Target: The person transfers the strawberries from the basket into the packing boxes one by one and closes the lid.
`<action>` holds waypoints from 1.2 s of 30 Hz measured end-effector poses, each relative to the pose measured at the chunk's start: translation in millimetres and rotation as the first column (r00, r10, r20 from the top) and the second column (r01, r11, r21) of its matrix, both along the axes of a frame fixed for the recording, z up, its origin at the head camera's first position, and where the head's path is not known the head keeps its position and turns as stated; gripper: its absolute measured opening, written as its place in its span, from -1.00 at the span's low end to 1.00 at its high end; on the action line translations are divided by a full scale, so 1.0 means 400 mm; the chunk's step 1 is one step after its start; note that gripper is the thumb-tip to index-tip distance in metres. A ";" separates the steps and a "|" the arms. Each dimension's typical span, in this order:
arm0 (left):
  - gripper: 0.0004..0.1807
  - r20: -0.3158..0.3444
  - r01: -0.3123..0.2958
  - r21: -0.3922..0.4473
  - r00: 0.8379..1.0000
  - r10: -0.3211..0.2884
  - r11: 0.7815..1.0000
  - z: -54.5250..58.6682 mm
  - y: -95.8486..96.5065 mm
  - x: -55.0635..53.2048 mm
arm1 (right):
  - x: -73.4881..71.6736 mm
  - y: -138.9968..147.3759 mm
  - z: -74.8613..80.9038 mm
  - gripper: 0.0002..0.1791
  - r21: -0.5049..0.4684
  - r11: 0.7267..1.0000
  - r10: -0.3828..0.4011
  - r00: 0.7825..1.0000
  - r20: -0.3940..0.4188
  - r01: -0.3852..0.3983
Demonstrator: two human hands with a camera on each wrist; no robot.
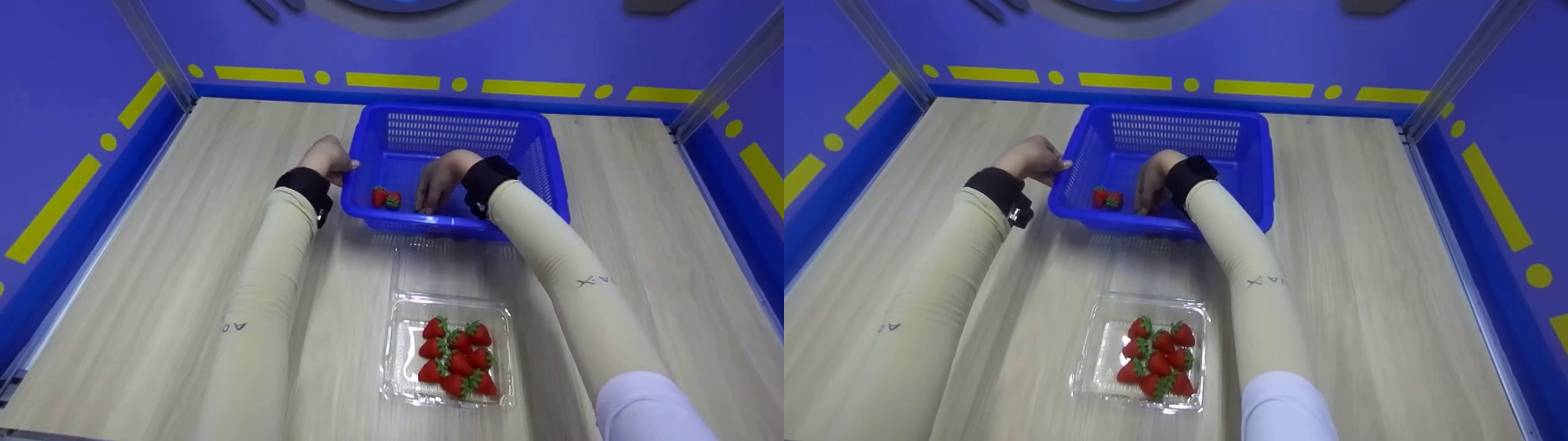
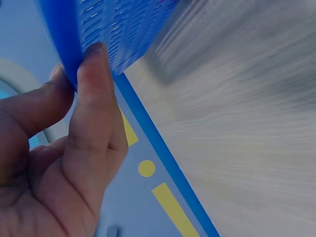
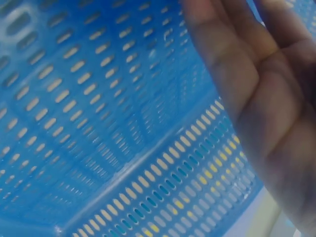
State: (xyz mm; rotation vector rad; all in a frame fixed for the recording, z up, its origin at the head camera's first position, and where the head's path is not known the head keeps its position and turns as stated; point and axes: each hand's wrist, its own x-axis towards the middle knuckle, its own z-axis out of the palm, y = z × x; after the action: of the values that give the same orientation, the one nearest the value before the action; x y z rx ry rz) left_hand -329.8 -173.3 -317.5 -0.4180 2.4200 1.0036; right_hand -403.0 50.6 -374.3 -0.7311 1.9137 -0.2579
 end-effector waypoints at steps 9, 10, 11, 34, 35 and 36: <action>-0.54 0.026 0.057 -0.042 0.998 -0.056 0.997 0.000 0.011 -0.007 | 0.017 -0.004 -0.005 -0.55 0.037 0.997 0.076 0.996 -0.037 -0.074; -0.54 0.026 0.063 -0.046 0.998 -0.062 0.997 -0.001 0.013 -0.007 | 0.018 -0.004 -0.005 -0.56 0.039 0.996 0.081 0.996 -0.039 -0.080; -0.54 0.025 0.066 -0.048 0.998 -0.065 0.997 -0.002 0.015 -0.007 | 0.020 -0.003 -0.006 -0.57 0.039 0.996 0.085 0.996 -0.040 -0.083; -0.72 -0.098 -0.067 0.017 0.993 0.069 0.998 -0.022 0.000 0.009 | 0.013 0.013 0.030 -0.81 -0.039 0.999 0.013 0.953 -0.304 -0.026; -0.75 -0.108 -0.070 0.015 0.992 0.072 0.997 -0.023 -0.004 0.010 | 0.013 0.016 0.039 -0.79 -0.041 0.999 0.003 0.948 -0.319 -0.017; -0.75 -0.118 -0.069 0.009 0.991 0.069 0.998 -0.025 -0.008 0.013 | 0.013 0.020 0.048 -0.74 -0.046 0.999 -0.008 0.939 -0.343 -0.009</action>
State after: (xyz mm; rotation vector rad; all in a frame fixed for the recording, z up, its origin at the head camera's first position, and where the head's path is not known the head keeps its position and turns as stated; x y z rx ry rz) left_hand -324.7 -176.7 -327.6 -0.4552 2.5230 1.0929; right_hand -397.7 58.5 -355.3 -0.8518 2.2435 -0.1840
